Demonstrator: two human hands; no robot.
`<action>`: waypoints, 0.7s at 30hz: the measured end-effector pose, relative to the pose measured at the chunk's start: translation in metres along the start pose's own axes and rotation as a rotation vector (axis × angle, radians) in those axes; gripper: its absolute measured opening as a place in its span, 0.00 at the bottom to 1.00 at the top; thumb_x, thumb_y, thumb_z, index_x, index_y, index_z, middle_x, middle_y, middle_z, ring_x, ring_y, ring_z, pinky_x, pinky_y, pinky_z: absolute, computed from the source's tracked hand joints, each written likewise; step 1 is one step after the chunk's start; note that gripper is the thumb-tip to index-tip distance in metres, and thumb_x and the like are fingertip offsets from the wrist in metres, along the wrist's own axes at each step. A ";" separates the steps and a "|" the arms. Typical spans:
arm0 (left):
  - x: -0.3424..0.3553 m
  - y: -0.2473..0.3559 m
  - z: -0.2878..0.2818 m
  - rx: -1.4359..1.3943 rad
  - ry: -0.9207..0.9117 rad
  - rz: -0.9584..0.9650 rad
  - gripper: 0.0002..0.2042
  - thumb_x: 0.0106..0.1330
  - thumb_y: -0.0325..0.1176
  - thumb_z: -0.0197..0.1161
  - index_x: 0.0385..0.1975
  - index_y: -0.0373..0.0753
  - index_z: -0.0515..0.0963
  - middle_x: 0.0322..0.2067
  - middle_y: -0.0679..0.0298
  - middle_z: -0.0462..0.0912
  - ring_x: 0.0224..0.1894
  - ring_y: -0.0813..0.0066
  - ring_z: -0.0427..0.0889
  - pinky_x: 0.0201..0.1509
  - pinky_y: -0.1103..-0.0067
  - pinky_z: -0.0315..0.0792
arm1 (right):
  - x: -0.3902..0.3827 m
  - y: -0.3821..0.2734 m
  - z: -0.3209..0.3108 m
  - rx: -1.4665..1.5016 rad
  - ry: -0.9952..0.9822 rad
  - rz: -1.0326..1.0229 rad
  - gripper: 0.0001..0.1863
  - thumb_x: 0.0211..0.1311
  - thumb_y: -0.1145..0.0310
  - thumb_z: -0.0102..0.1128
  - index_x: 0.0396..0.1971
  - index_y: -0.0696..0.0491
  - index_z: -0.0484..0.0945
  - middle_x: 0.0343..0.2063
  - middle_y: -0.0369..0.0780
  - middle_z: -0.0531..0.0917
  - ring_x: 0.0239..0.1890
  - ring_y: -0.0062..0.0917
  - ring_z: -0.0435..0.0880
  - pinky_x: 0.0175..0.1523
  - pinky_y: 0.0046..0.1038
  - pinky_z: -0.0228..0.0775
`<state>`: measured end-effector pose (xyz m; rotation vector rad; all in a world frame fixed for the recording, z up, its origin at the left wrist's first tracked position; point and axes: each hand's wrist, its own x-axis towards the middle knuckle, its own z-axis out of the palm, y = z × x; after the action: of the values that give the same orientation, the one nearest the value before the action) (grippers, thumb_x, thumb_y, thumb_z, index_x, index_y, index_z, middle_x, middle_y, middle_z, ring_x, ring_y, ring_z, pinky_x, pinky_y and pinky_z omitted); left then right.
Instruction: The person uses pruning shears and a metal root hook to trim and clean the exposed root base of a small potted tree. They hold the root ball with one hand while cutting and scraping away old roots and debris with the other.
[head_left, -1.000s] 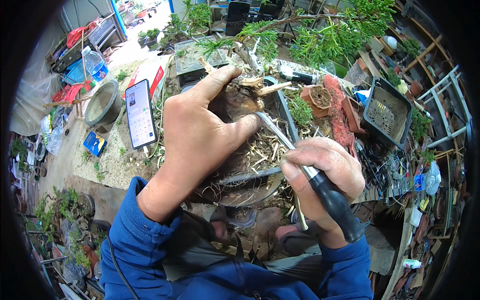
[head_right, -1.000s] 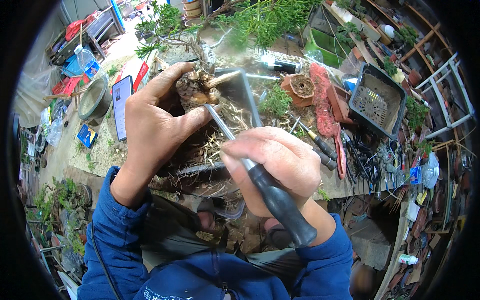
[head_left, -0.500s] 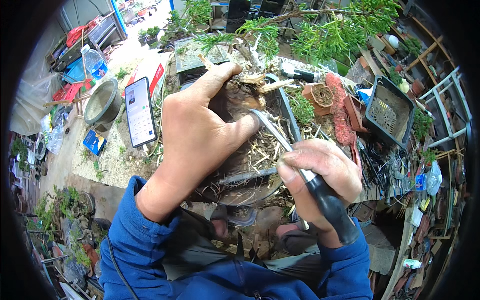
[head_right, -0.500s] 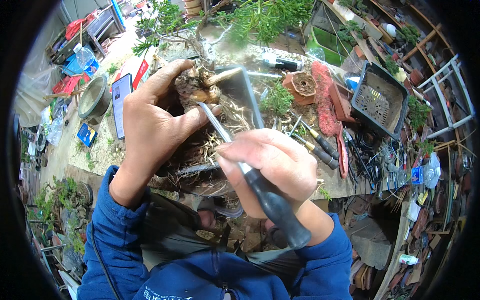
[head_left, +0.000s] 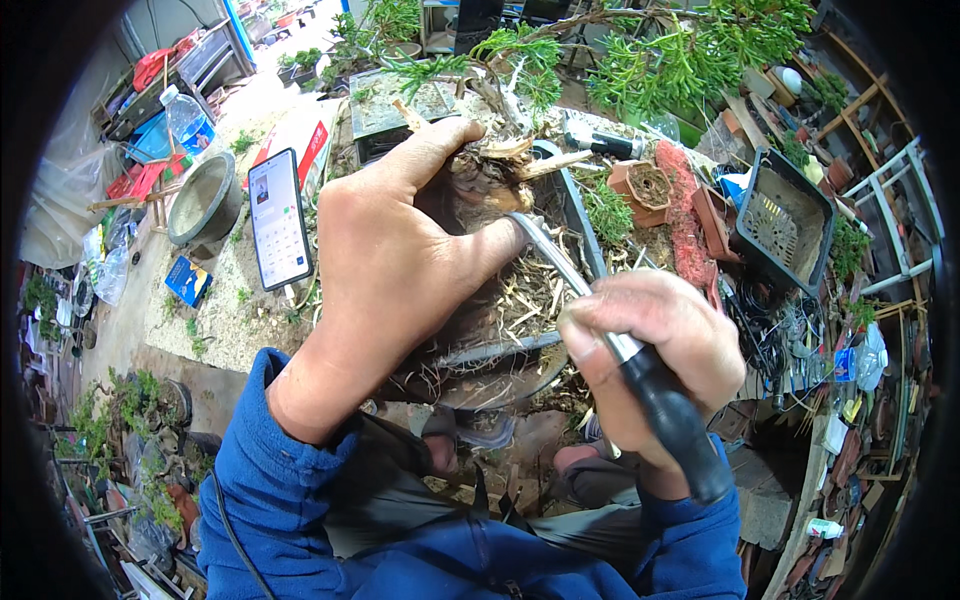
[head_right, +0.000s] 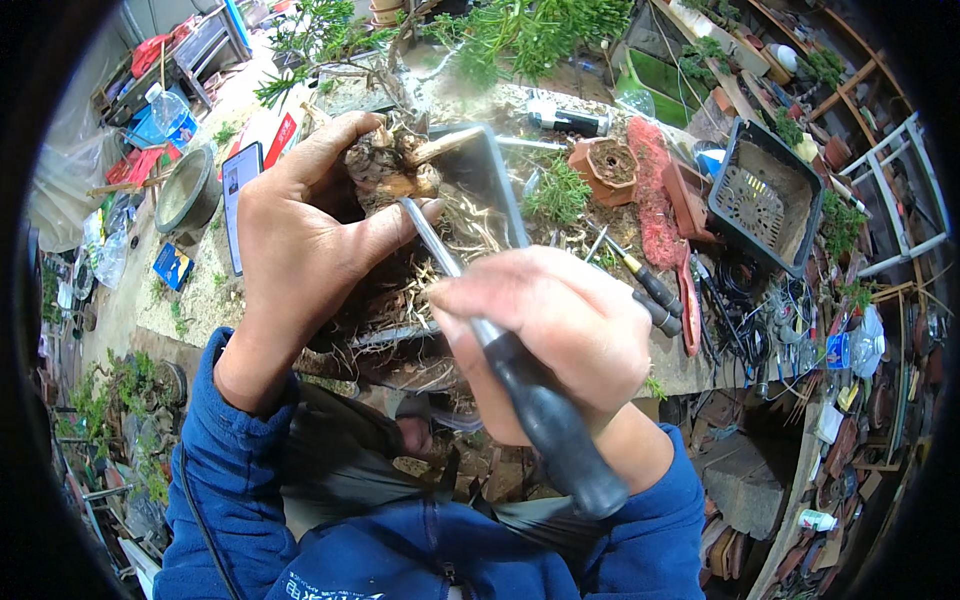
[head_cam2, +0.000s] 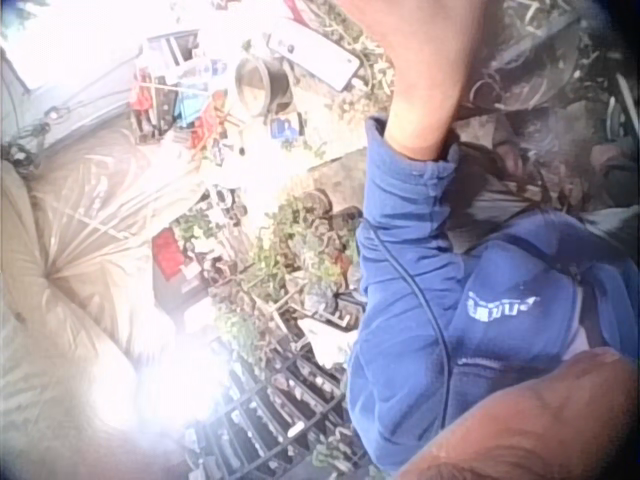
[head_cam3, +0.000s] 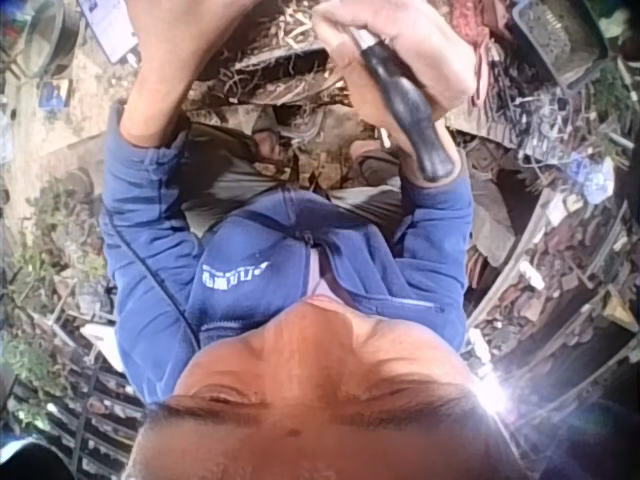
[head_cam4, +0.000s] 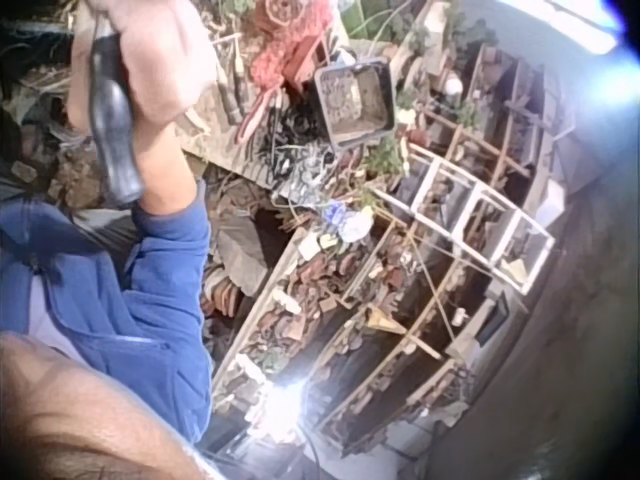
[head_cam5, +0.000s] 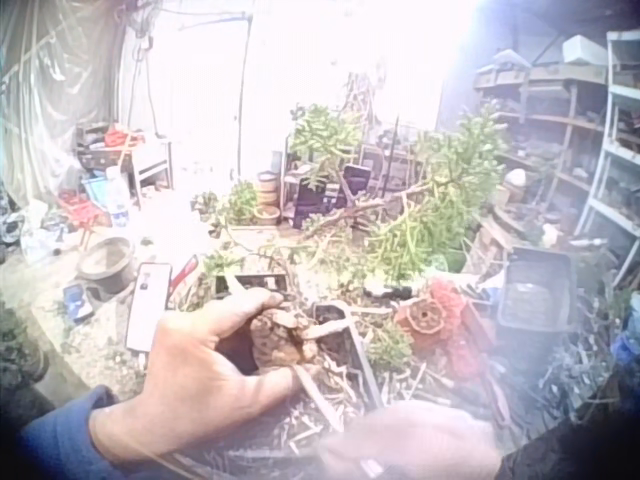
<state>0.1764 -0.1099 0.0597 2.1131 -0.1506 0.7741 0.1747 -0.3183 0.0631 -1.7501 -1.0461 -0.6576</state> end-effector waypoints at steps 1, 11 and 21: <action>0.000 0.000 0.000 -0.013 -0.001 -0.015 0.31 0.49 0.28 0.84 0.55 0.28 0.80 0.43 0.57 0.89 0.43 0.77 0.87 0.51 0.79 0.81 | 0.002 -0.002 -0.003 0.013 -0.017 0.050 0.08 0.50 0.77 0.74 0.32 0.57 0.85 0.27 0.44 0.87 0.31 0.33 0.89 0.39 0.30 0.81; 0.000 0.004 -0.004 0.024 0.001 0.059 0.32 0.48 0.29 0.84 0.55 0.28 0.80 0.43 0.57 0.90 0.44 0.76 0.88 0.52 0.78 0.82 | 0.008 -0.004 -0.015 0.078 -0.075 0.185 0.07 0.52 0.76 0.74 0.31 0.59 0.86 0.29 0.43 0.88 0.32 0.29 0.88 0.41 0.27 0.79; -0.002 0.000 -0.002 0.041 0.002 0.066 0.33 0.46 0.30 0.84 0.55 0.30 0.80 0.42 0.56 0.90 0.44 0.75 0.89 0.50 0.78 0.81 | -0.009 0.007 -0.006 0.104 0.017 0.032 0.09 0.51 0.81 0.74 0.34 0.60 0.86 0.30 0.44 0.89 0.33 0.32 0.89 0.40 0.29 0.82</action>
<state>0.1742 -0.1092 0.0596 2.1552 -0.2060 0.8248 0.1767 -0.3285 0.0555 -1.6653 -1.0203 -0.5867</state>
